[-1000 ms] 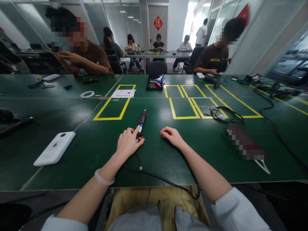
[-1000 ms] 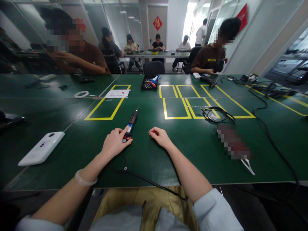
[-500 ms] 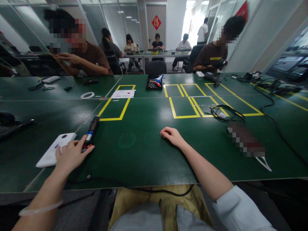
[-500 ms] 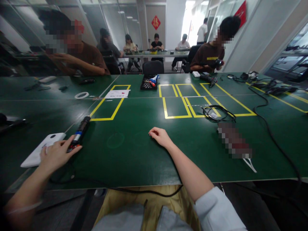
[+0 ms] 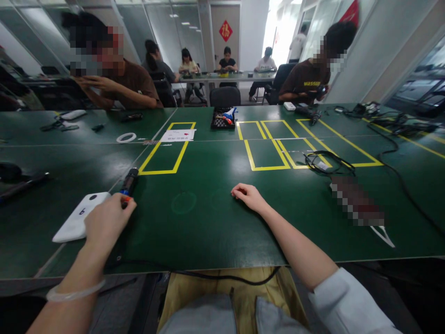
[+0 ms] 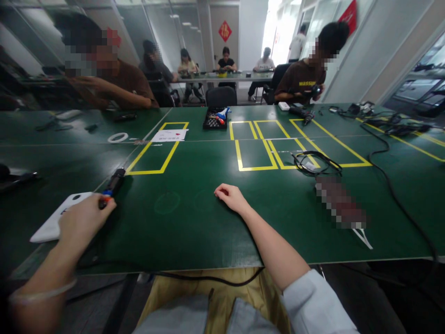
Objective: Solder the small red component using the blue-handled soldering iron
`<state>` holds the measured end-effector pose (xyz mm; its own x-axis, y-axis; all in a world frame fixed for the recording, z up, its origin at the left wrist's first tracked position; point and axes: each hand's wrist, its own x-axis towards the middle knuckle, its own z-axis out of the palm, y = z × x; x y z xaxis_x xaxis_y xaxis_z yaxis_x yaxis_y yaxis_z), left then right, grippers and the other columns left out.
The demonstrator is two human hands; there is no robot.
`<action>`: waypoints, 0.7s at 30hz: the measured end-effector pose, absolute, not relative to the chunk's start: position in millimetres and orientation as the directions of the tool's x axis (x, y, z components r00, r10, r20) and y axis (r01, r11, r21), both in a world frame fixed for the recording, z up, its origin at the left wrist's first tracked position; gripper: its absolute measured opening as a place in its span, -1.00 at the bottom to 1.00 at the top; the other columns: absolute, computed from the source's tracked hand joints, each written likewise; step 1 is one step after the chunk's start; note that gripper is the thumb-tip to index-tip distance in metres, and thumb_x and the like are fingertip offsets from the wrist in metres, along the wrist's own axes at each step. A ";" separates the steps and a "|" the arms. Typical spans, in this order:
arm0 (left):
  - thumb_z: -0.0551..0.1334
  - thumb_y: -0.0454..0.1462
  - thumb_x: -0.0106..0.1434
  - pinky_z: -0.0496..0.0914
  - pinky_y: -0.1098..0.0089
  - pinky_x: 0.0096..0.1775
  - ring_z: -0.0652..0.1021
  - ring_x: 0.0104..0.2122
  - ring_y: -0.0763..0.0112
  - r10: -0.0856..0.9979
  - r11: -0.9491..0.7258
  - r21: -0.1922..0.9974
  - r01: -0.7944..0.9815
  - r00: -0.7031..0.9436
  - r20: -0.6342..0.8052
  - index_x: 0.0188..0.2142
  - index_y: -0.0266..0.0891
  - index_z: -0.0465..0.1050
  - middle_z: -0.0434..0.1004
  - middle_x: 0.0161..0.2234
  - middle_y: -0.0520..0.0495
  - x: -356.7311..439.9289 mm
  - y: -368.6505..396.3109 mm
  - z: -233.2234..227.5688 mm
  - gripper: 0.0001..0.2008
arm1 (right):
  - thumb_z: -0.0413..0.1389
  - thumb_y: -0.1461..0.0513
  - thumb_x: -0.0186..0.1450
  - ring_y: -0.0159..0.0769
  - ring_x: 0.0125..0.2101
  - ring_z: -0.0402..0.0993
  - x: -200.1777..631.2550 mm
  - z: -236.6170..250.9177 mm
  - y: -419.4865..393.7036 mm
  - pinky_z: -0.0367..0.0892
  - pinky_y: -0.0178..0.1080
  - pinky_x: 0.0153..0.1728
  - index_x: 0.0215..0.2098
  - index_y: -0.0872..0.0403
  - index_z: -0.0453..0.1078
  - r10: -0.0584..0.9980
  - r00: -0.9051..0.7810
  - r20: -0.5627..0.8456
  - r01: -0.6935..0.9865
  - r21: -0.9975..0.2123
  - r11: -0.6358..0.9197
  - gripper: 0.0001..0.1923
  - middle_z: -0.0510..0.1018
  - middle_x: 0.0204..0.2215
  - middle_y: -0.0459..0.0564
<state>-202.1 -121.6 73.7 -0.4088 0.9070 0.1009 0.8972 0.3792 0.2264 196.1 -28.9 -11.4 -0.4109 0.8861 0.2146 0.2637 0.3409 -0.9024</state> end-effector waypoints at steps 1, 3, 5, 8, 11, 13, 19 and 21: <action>0.06 0.00 0.20 0.33 0.17 -0.18 0.49 -0.23 0.10 0.913 0.352 0.211 0.912 -0.384 0.136 -0.20 -0.20 0.38 0.50 -0.33 -0.08 -188.7 -114.0 76.8 -0.63 | 0.04 0.20 0.28 -0.39 -0.45 0.43 195.8 -11.8 -28.7 0.31 -0.31 -0.33 -0.33 0.11 0.45 0.887 -0.411 0.211 0.263 -0.904 0.337 -0.82 0.55 -0.43 -0.06; 0.07 -0.03 0.23 0.34 0.27 -0.15 0.52 -0.24 0.26 0.975 0.120 0.417 0.901 -0.186 0.122 -0.14 -0.24 0.37 0.54 -0.27 -0.08 -154.2 -97.1 79.3 -0.64 | 0.05 0.20 0.27 -0.39 -0.45 0.43 195.5 -12.3 -28.6 0.32 -0.31 -0.33 -0.32 0.12 0.45 0.890 -0.409 0.203 0.255 -0.911 0.325 -0.82 0.55 -0.42 -0.05; 0.05 -0.03 0.26 0.35 0.32 -0.15 0.52 -0.27 0.33 0.994 -0.046 0.629 0.776 -0.026 0.105 -0.11 -0.25 0.39 0.54 -0.30 -0.07 -113.1 -80.0 77.0 -0.61 | 0.06 0.19 0.27 -0.39 -0.45 0.43 195.5 -12.3 -28.8 0.32 -0.31 -0.33 -0.30 0.11 0.44 0.891 -0.410 0.196 0.240 -0.919 0.313 -0.82 0.55 -0.42 -0.05; 0.08 -0.06 0.25 0.36 0.34 -0.21 0.47 -0.35 0.39 0.970 -0.125 0.848 0.516 0.243 -0.005 0.04 -0.29 0.35 0.46 -0.37 -0.04 -54.5 -58.5 67.1 -0.53 | 0.08 0.17 0.25 -0.39 -0.46 0.43 195.6 -11.4 -29.3 0.35 -0.29 -0.33 -0.24 0.10 0.42 0.887 -0.418 0.195 0.173 -0.942 0.288 -0.81 0.55 -0.41 -0.06; 0.13 -0.12 0.23 0.33 0.37 -0.26 0.42 -0.40 0.45 0.916 -0.032 0.943 0.331 0.388 -0.105 0.21 -0.30 0.19 0.40 -0.42 0.02 -16.1 -46.2 53.2 -0.41 | 0.15 0.13 0.21 -0.40 -0.47 0.44 194.9 -9.5 -30.2 0.36 -0.29 -0.35 -0.12 0.09 0.36 0.868 -0.458 0.190 0.046 -0.970 0.237 -0.70 0.53 -0.39 -0.07; 0.14 -0.15 0.23 0.30 0.41 -0.31 0.40 -0.41 0.47 0.884 0.020 0.962 0.271 0.446 -0.143 0.24 -0.30 0.15 0.38 -0.44 0.04 -3.3 -43.1 43.2 -0.39 | 0.20 0.11 0.18 -0.40 -0.47 0.44 193.7 -7.8 -31.3 0.36 -0.30 -0.36 -0.08 0.09 0.34 0.850 -0.496 0.178 -0.003 -0.979 0.203 -0.62 0.53 -0.40 -0.07; 0.10 -0.15 0.26 0.27 0.42 -0.31 0.40 -0.45 0.50 0.885 -0.003 0.983 0.181 0.459 -0.082 0.23 -0.31 0.19 0.38 -0.49 0.05 3.6 -44.9 20.0 -0.43 | 0.18 0.05 0.21 -0.34 -0.40 0.48 188.0 -7.2 -34.9 0.37 -0.27 -0.31 -0.20 0.09 0.32 0.807 -0.561 0.183 -0.055 -0.981 0.184 -0.68 0.56 -0.41 -0.04; 0.10 -0.15 0.26 0.29 0.41 -0.30 0.43 -0.44 0.49 0.899 0.016 0.989 0.150 0.431 -0.080 0.22 -0.31 0.20 0.41 -0.48 0.04 2.5 -44.2 15.3 -0.44 | 0.19 0.07 0.21 -0.35 -0.40 0.47 187.0 -8.8 -35.1 0.36 -0.28 -0.33 -0.20 0.08 0.31 0.809 -0.556 0.190 -0.048 -0.979 0.197 -0.69 0.54 -0.39 -0.04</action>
<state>2.5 -44.2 15.3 0.4313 0.8986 -0.0800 0.1502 0.0160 0.9885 187.0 -35.1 -8.8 -0.5558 0.8093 0.1902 -0.0483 0.1969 -0.9792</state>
